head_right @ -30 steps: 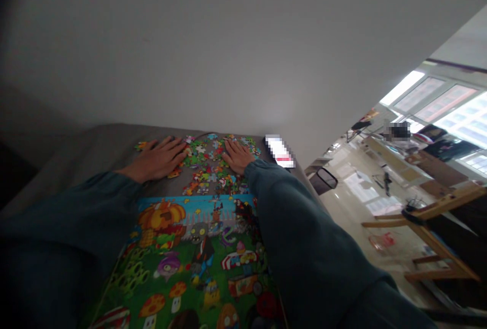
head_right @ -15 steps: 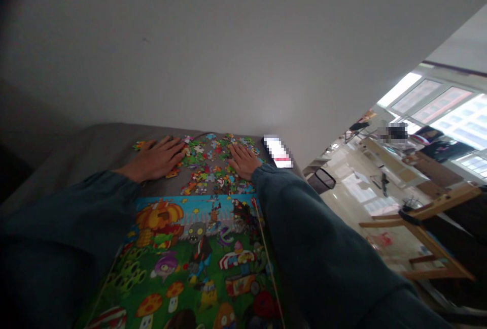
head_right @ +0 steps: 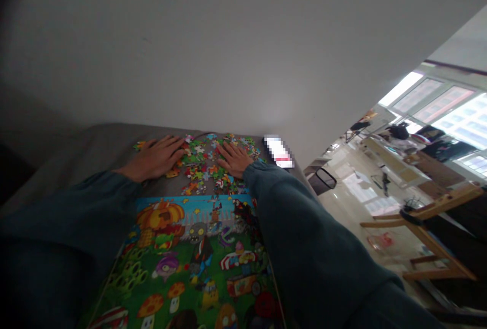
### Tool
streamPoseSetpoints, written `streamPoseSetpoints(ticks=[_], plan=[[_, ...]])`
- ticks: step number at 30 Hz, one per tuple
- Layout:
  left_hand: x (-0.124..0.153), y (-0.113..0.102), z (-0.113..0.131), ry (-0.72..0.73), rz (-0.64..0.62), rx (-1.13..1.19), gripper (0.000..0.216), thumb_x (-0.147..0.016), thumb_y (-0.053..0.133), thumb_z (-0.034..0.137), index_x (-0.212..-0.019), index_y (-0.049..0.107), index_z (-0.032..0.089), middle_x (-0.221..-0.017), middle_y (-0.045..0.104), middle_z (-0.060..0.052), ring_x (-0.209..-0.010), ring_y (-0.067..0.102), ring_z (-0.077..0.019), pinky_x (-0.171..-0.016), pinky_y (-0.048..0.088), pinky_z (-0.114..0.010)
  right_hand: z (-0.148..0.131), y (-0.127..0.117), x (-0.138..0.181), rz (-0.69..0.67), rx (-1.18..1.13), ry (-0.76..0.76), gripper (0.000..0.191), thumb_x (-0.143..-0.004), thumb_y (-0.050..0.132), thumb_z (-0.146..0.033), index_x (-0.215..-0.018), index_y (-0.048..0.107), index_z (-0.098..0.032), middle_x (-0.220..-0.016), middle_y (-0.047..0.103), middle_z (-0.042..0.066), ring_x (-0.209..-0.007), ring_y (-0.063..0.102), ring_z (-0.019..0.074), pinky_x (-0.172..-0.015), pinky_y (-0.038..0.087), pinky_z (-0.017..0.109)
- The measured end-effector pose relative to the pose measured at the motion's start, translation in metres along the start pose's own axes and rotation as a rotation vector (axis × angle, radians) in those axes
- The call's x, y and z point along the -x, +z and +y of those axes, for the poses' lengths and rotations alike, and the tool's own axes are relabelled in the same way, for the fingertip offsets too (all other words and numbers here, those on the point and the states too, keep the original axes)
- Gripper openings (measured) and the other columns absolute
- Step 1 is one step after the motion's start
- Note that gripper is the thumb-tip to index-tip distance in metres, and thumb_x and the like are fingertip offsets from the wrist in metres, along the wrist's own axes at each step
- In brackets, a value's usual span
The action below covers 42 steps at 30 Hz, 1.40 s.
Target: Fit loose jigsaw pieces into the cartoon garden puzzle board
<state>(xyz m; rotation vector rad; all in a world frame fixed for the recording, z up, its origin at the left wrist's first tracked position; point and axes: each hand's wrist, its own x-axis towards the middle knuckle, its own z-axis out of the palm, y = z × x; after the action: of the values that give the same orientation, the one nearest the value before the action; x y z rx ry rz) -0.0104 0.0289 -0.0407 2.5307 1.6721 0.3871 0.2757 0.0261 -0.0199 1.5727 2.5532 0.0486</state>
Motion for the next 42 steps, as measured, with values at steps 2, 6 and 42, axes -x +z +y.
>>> streamPoseSetpoints(ticks=[2,6,42], plan=[[-0.001,-0.005,0.003,-0.010,0.022,0.004,0.061,-0.107,0.017,0.045,-0.157,0.038,0.018,-0.164,0.038,-0.010,-0.153,0.027,-0.0320,-0.121,0.022,-0.060,0.001,0.000,0.000,0.030,0.043,-0.015,0.066,-0.107,0.020,-0.053,-0.165,0.011,-0.024,-0.172,0.009,0.006,-0.158,0.010,0.0273,-0.127,0.017,0.049],[0.000,-0.015,0.028,0.065,0.026,-0.015,0.058,-0.107,0.021,0.048,-0.152,0.046,0.022,-0.165,0.037,-0.008,-0.154,0.023,-0.0332,-0.122,0.016,-0.061,0.005,0.001,0.008,0.036,0.132,-0.030,0.065,-0.107,0.019,-0.053,-0.165,0.014,-0.024,-0.171,0.014,0.006,-0.158,0.012,0.0279,-0.127,0.018,0.049],[0.062,0.017,0.094,0.172,-0.030,-0.210,0.061,-0.105,0.026,0.054,-0.162,0.023,0.033,-0.169,0.024,-0.003,-0.157,0.017,-0.0301,-0.123,0.009,-0.058,0.015,0.025,0.109,0.156,-0.136,0.112,0.057,-0.108,0.025,-0.048,-0.162,0.027,-0.031,-0.170,0.023,0.004,-0.157,0.017,0.0301,-0.125,0.021,0.051]])
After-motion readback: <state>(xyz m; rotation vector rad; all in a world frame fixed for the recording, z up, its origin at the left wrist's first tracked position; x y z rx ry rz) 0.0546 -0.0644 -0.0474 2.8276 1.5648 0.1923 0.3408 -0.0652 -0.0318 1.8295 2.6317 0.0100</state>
